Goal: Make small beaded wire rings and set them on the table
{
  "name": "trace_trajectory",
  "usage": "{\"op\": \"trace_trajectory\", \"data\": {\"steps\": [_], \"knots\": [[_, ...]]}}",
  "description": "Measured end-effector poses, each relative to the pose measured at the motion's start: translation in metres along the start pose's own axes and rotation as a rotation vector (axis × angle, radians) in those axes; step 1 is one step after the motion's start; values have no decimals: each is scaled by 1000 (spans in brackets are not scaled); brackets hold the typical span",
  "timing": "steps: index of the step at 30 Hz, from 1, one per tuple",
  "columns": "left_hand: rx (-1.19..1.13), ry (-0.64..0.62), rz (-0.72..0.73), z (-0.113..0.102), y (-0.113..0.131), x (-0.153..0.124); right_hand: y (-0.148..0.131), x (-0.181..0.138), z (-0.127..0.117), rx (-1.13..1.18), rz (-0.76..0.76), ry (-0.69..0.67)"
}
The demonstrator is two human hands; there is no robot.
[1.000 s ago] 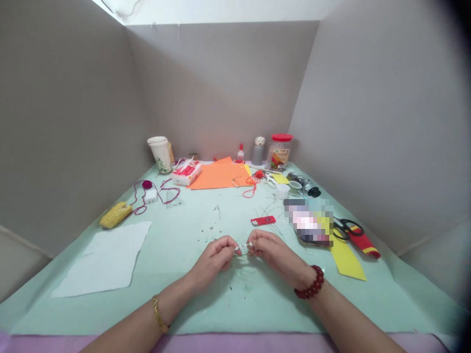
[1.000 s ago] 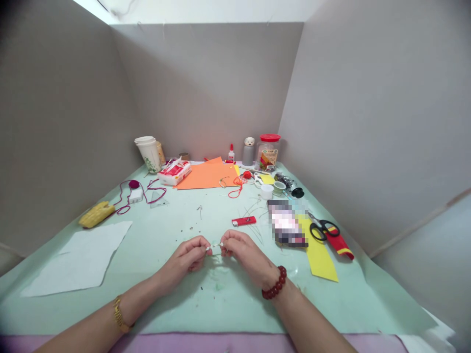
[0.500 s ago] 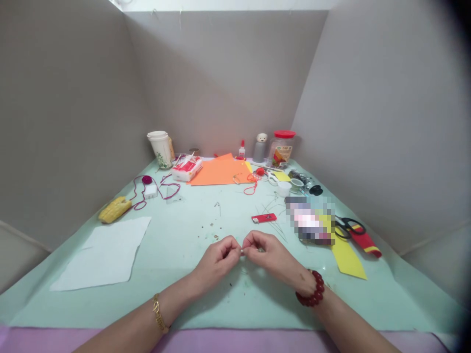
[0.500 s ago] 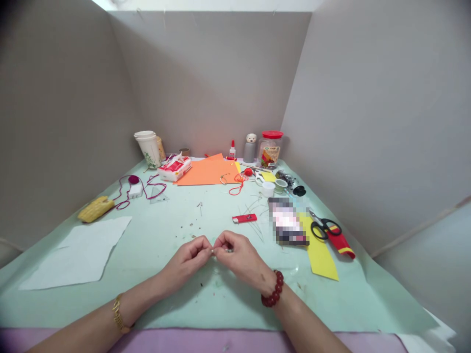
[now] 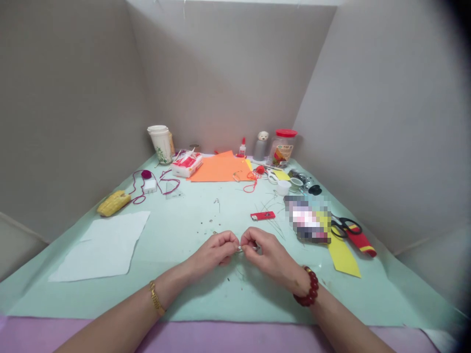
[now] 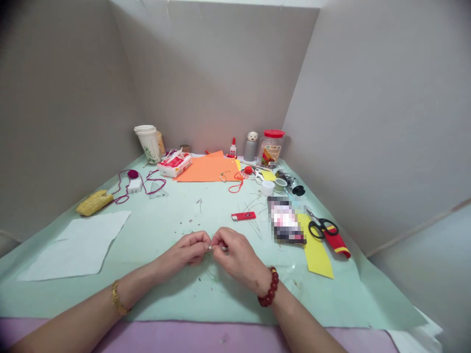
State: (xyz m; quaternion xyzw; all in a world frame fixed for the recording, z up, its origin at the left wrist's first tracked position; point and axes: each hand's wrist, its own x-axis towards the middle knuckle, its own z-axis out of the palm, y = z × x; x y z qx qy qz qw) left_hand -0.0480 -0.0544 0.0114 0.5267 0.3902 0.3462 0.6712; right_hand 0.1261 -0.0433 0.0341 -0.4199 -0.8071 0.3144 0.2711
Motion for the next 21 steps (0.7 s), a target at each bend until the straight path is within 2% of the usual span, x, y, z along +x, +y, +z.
{"op": "trace_trajectory", "data": {"steps": [6,12,21], "knots": [[97,35,99,-1,-7,1,3,1,-1,93,53,-1],[123,93,114,-2,-8,1,5,4,-10,249,188,-102],[161,97,97,2,-3,-1,4,3,-9,209,160,-69]]}}
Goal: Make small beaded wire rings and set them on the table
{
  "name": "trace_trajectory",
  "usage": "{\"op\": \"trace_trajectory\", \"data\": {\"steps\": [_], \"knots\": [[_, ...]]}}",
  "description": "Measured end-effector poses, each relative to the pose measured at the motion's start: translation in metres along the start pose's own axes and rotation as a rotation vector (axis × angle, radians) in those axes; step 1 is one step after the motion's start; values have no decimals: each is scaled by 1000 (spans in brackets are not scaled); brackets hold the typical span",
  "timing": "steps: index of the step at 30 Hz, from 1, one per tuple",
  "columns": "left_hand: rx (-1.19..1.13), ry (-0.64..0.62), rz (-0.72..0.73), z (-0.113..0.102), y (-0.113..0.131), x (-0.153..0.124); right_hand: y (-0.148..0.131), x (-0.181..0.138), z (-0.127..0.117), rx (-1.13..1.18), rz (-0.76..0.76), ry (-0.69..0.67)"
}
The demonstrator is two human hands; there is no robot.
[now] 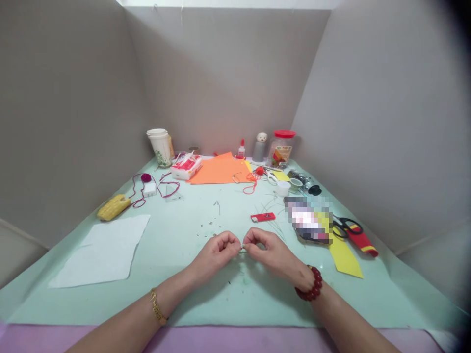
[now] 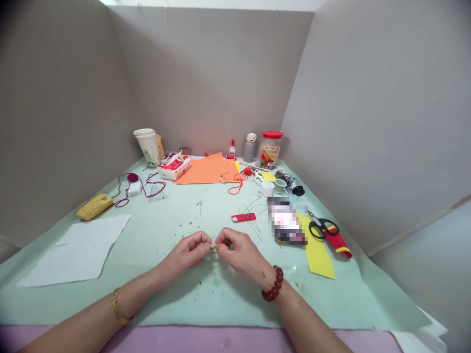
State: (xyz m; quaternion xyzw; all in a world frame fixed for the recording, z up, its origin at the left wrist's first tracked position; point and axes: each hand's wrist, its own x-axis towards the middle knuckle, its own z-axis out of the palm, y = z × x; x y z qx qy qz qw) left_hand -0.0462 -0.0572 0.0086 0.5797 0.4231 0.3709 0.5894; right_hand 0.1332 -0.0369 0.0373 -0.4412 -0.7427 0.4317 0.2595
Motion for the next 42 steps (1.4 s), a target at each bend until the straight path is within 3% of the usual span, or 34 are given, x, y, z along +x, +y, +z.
{"op": "trace_trajectory", "data": {"steps": [7,16,23,28,35,42], "knots": [[-58,-32,-7,-1,2,0,-4,0,5,-191,-133,65],[-4,-1,-7,0,3,0,-4,0,-3,80,31,-54],[50,-3,50,2,-1,0,4,0,8,2,-19,9],[110,75,48,4,-2,1,3,2,15,-123,-36,130],[77,48,-1,3,4,0,0,3,-9,148,82,-100],[77,47,-26,3,3,2,0,2,-13,140,93,-119]]}}
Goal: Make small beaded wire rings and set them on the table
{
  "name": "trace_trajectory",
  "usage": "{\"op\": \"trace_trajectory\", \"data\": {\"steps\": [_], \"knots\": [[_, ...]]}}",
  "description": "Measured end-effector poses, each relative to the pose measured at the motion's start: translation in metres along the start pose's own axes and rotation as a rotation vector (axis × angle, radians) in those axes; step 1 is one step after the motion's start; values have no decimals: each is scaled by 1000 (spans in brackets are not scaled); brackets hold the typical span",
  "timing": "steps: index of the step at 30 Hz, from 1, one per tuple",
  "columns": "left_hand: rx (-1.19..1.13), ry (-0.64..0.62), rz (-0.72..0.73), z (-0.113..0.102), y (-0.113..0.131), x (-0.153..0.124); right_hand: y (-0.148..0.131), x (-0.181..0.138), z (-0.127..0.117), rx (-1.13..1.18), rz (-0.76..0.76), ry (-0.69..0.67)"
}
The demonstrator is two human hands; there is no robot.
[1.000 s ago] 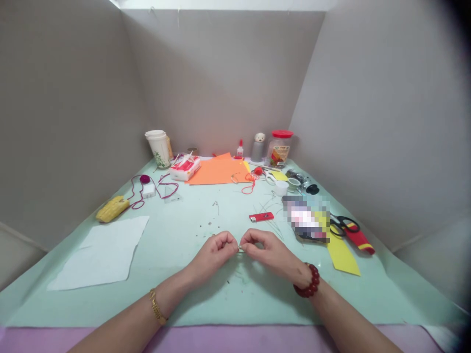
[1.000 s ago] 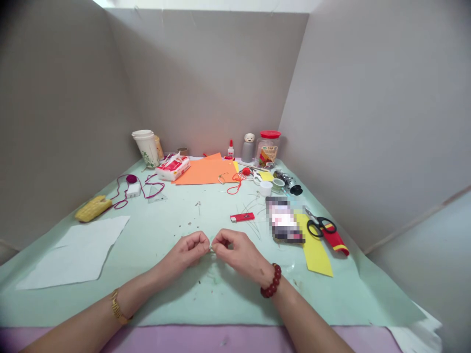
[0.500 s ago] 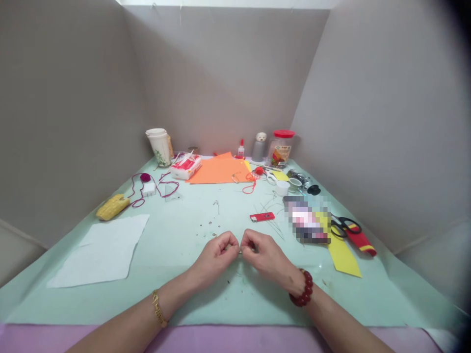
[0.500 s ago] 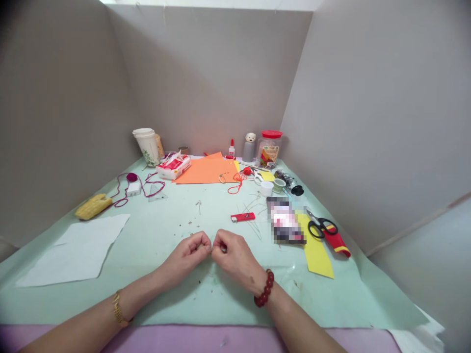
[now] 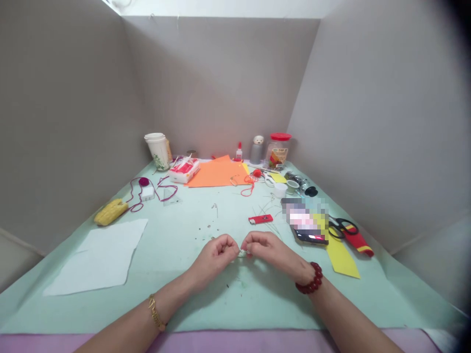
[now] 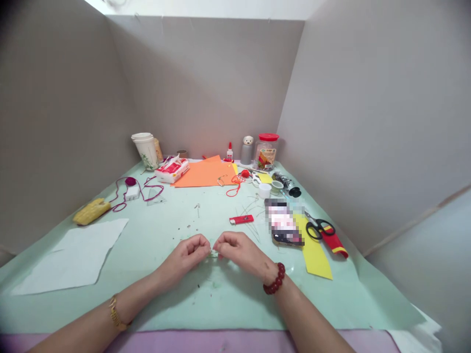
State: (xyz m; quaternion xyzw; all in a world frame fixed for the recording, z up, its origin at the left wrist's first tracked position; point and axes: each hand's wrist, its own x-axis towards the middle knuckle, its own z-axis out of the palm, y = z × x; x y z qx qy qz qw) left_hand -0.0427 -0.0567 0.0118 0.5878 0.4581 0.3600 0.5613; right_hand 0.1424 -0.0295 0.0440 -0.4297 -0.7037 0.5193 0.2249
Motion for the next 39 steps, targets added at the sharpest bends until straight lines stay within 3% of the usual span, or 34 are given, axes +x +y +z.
{"op": "trace_trajectory", "data": {"steps": [6,13,19,33,39], "knots": [[42,16,0,1,-10,3,1,-1,2,-42,-41,-3],[27,6,32,1,-12,5,4,1,9,-139,-91,108],[-37,16,1,-1,-6,2,0,0,0,37,-81,18],[79,103,50,4,-3,2,4,-1,2,-41,-37,5],[51,65,27,0,-3,2,6,0,-1,-3,-25,-46]]}}
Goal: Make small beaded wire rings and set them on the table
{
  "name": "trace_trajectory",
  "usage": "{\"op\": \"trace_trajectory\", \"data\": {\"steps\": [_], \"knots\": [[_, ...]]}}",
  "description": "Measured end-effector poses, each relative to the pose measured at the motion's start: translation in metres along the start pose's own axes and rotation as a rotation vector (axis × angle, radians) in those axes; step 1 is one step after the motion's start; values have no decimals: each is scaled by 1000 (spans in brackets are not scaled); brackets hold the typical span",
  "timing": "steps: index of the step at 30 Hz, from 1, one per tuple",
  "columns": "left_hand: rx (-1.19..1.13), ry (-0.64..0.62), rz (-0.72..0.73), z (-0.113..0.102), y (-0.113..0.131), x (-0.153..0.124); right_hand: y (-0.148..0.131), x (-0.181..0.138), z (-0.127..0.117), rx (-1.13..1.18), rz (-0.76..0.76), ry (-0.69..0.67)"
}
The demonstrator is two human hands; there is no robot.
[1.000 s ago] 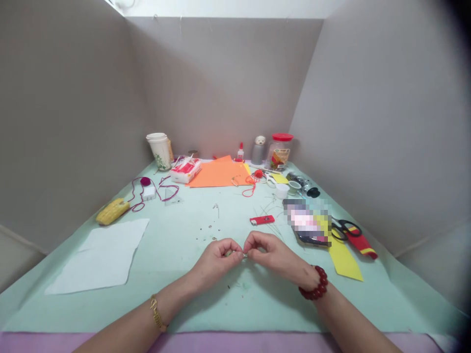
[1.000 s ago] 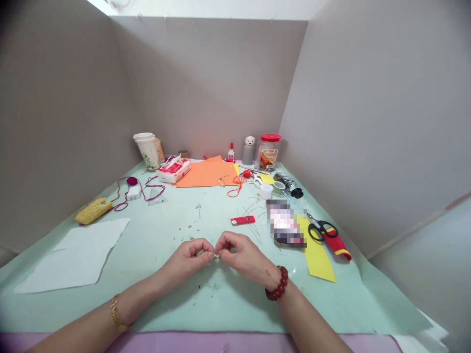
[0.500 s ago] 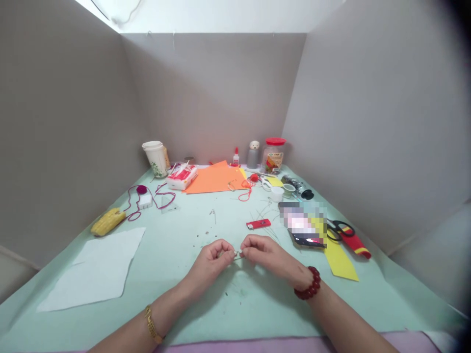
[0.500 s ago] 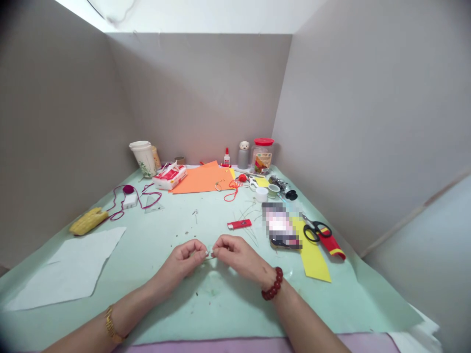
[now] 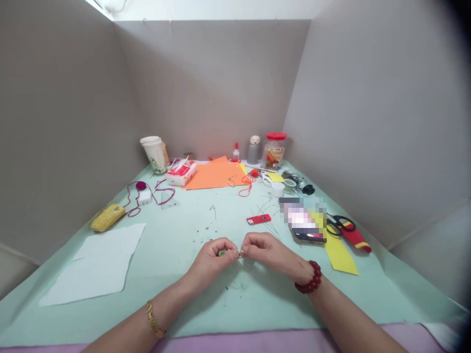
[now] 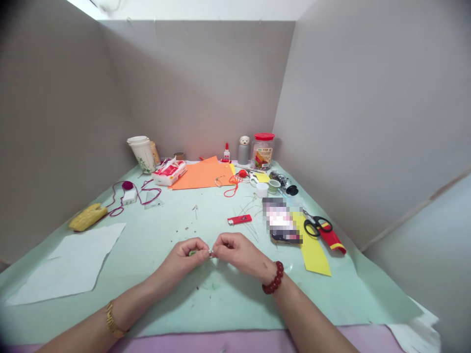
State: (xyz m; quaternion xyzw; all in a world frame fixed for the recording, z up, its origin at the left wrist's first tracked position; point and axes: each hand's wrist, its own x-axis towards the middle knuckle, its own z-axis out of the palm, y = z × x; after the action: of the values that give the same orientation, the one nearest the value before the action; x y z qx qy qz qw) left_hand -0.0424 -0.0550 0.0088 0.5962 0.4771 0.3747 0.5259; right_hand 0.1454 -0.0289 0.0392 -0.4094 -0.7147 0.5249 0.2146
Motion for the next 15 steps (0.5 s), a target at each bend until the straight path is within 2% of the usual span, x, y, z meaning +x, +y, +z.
{"op": "trace_trajectory", "data": {"steps": [3,7,10,15], "knots": [[3,-27,6,-1,2,0,2,2,5,-98,-6,69],[-6,-40,6,-1,2,0,3,5,10,-234,-98,188],[-58,-35,-38,-1,3,-1,0,4,7,-107,-57,166],[-127,-22,-86,-4,3,-3,-4,0,-3,229,-16,0]]}}
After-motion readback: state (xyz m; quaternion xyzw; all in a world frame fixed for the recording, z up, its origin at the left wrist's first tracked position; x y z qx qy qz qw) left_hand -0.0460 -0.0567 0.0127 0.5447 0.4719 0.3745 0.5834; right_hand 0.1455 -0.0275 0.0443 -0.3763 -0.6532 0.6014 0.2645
